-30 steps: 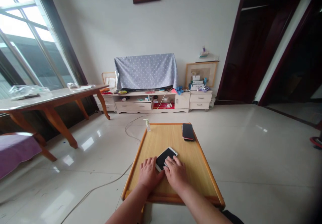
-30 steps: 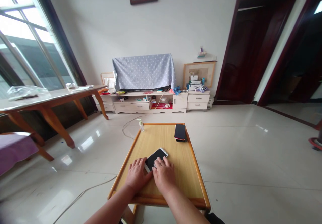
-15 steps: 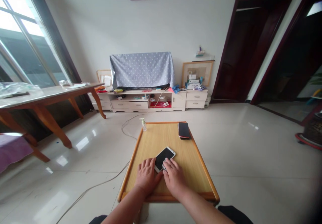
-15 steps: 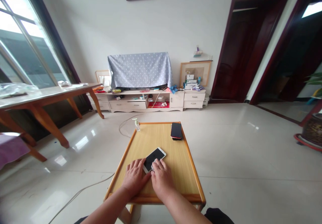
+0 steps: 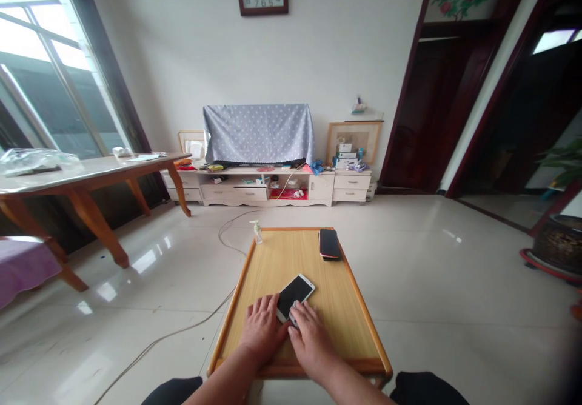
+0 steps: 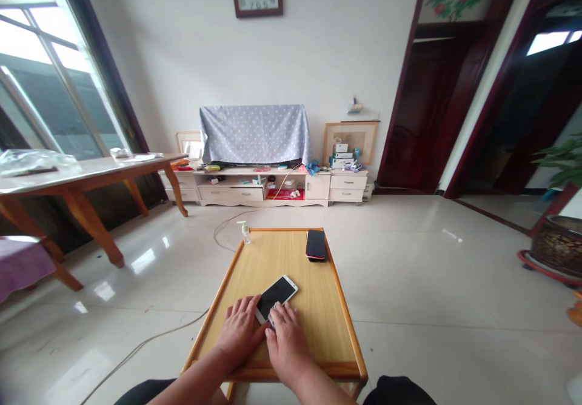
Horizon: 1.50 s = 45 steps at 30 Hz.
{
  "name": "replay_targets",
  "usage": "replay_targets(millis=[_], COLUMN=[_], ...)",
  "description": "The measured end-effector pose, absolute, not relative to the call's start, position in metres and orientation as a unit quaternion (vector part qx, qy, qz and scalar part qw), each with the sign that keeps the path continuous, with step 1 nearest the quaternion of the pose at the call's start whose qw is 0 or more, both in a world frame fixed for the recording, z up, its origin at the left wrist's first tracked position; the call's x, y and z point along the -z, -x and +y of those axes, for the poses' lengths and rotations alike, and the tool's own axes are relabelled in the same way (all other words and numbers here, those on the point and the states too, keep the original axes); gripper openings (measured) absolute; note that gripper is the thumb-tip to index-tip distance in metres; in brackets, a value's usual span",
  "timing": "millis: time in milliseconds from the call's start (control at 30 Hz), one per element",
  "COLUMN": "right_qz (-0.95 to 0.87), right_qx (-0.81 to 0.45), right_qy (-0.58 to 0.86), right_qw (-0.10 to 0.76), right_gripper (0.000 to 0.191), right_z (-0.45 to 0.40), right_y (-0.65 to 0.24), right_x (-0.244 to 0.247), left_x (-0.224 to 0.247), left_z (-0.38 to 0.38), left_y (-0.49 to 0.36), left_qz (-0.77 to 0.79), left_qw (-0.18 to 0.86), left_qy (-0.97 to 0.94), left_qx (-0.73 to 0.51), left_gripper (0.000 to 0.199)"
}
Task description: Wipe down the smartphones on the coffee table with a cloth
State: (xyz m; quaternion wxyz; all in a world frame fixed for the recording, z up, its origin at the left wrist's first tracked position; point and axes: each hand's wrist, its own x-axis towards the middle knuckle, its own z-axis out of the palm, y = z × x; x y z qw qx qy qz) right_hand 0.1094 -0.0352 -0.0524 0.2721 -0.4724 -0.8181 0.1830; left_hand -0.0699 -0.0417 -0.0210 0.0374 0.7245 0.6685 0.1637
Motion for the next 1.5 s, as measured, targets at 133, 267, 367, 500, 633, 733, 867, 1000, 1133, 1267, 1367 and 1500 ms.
replay_targets(millis=[133, 267, 367, 500, 633, 733, 867, 1000, 1133, 1267, 1367, 1500], right_qz=[-0.819, -0.818, -0.818, -0.821, -0.822, -0.822, -0.823, -0.819, -0.819, -0.818, -0.818, -0.816], right_qx=[-0.188, -0.193, -0.201, -0.218, -0.222, -0.223, -0.226, -0.225, -0.220, -0.218, -0.216, -0.211], right_qy=[0.473, 0.470, 0.470, 0.463, 0.461, 0.464, 0.467, 0.475, 0.479, 0.481, 0.481, 0.482], right_qw=[0.265, 0.269, 0.265, 0.253, 0.249, 0.243, 0.233, 0.229, 0.229, 0.227, 0.228, 0.241], right_gripper=[0.050, 0.048, 0.048, 0.050, 0.051, 0.051, 0.052, 0.053, 0.054, 0.058, 0.060, 0.060], right_z=[-0.055, -0.072, -0.083, -0.096, -0.106, -0.111, -0.115, -0.119, -0.123, -0.130, -0.137, -0.149], right_y=[-0.114, -0.117, -0.117, -0.117, -0.117, -0.117, -0.115, -0.113, -0.111, -0.109, -0.106, -0.104], right_x=[0.050, 0.046, 0.044, 0.042, 0.039, 0.035, 0.027, 0.021, 0.017, 0.013, 0.012, 0.014], left_x=[0.020, 0.017, 0.013, 0.012, 0.015, 0.016, 0.015, 0.012, 0.015, 0.022, 0.025, 0.028], left_z=[-0.060, -0.078, -0.091, -0.106, -0.114, -0.117, -0.118, -0.119, -0.118, -0.118, -0.121, -0.126], left_y=[0.065, 0.060, 0.060, 0.062, 0.063, 0.064, 0.065, 0.068, 0.072, 0.077, 0.081, 0.085], left_qz=[0.670, 0.675, 0.682, 0.683, 0.684, 0.682, 0.680, 0.675, 0.669, 0.658, 0.648, 0.633], left_qw=[0.041, 0.042, 0.050, 0.060, 0.059, 0.057, 0.058, 0.068, 0.071, 0.070, 0.065, 0.064], left_qy=[-0.725, -0.722, -0.715, -0.713, -0.713, -0.715, -0.716, -0.721, -0.724, -0.731, -0.740, -0.751], left_qx=[-0.156, -0.148, -0.145, -0.144, -0.142, -0.143, -0.145, -0.143, -0.151, -0.163, -0.169, -0.176], left_gripper=[0.062, 0.063, 0.064, 0.066, 0.067, 0.067, 0.066, 0.068, 0.071, 0.075, 0.077, 0.076])
